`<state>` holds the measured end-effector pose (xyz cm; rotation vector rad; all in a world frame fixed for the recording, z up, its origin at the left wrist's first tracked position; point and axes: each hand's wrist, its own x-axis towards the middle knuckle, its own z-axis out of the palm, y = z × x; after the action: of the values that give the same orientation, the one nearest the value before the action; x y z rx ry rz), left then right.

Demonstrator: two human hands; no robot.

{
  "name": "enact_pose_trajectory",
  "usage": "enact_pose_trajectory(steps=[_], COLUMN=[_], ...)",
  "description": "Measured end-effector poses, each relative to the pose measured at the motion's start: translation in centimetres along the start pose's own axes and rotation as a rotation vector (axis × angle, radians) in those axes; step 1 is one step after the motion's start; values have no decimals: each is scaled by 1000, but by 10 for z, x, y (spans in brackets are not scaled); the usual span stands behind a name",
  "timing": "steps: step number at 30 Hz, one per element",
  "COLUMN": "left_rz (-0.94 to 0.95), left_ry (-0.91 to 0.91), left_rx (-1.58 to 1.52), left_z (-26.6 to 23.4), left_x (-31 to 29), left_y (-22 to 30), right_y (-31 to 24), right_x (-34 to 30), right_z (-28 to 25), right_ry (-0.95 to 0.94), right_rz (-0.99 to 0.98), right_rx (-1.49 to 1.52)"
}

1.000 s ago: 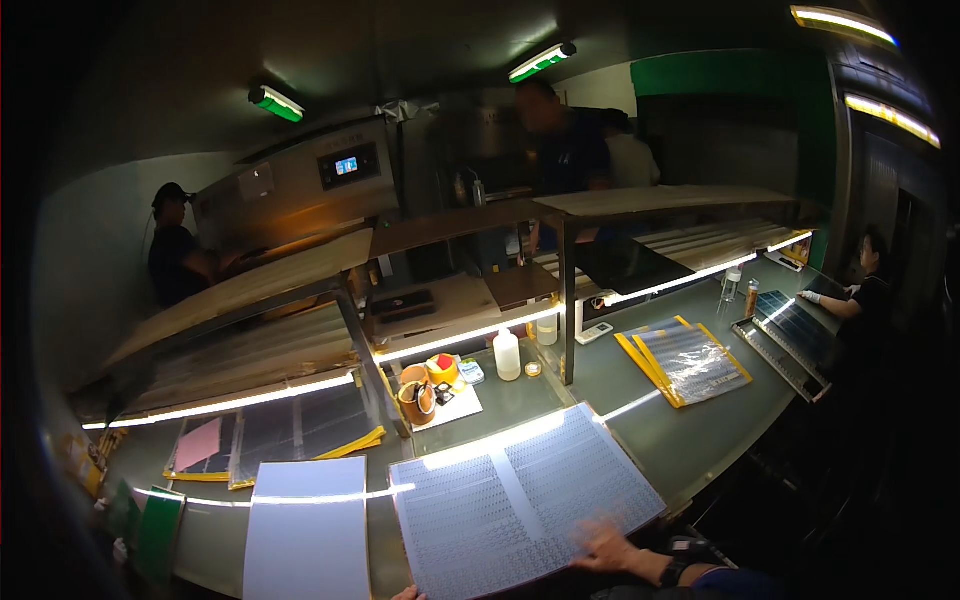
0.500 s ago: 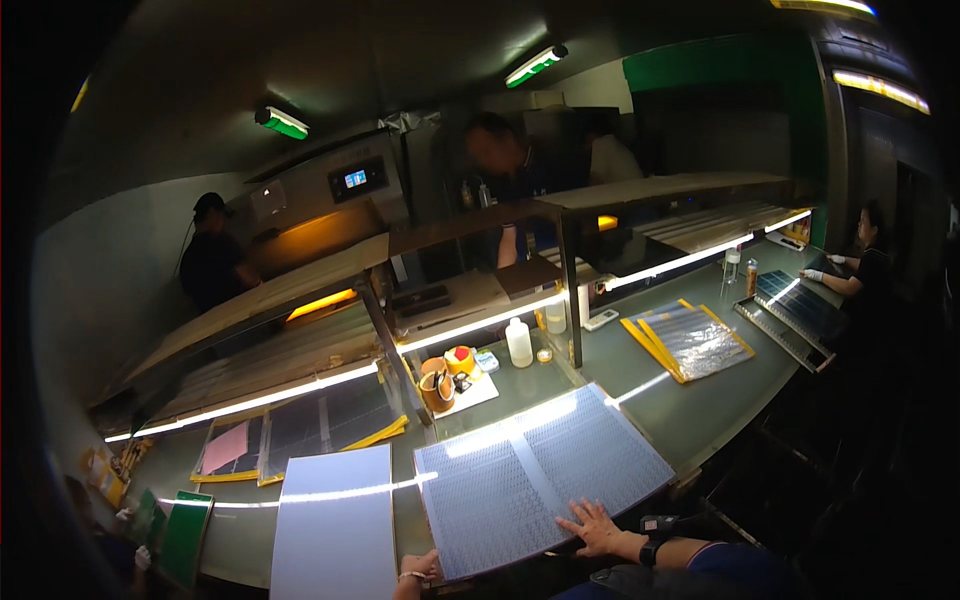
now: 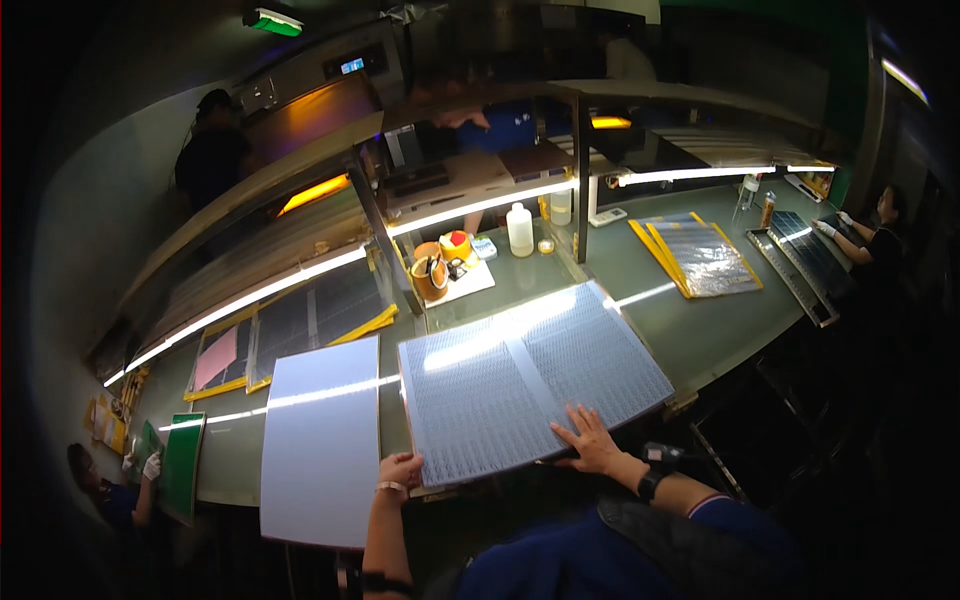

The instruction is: Picking up industrial panels from a workstation, inspecting them under a light, and placing them into sorting racks.

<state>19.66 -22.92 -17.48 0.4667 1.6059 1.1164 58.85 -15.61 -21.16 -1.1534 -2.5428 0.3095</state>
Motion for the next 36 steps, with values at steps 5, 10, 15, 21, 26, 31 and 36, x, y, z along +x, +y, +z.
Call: enact_pose_trajectory(steps=[5,10,15,21,26,31,36], left_rz=[114,314,808,597,155,298,676], left_ry=[-198,100,246,113,383,283,439], left_rx=[-87,-508,586,46,315,24,785], left_z=[-5,8,18,53,47,26,-21], left_x=[-66,-45,-37,-50,-12,19,-18], left_y=[6,18,-19,-29,-60,-77,-50], right_y=[7,-20,-36,86,84,28,43], right_x=[-14,48,155,285,160,9,10], right_z=[-68,-223,-336,-202,-5,-5,2], right_ry=[390,427,146,114,-246,-400,-319], right_rz=[-220,-585,-306,-90,206,601,491], right_rx=[-195,-242,-142,-46,-7,40,-31])
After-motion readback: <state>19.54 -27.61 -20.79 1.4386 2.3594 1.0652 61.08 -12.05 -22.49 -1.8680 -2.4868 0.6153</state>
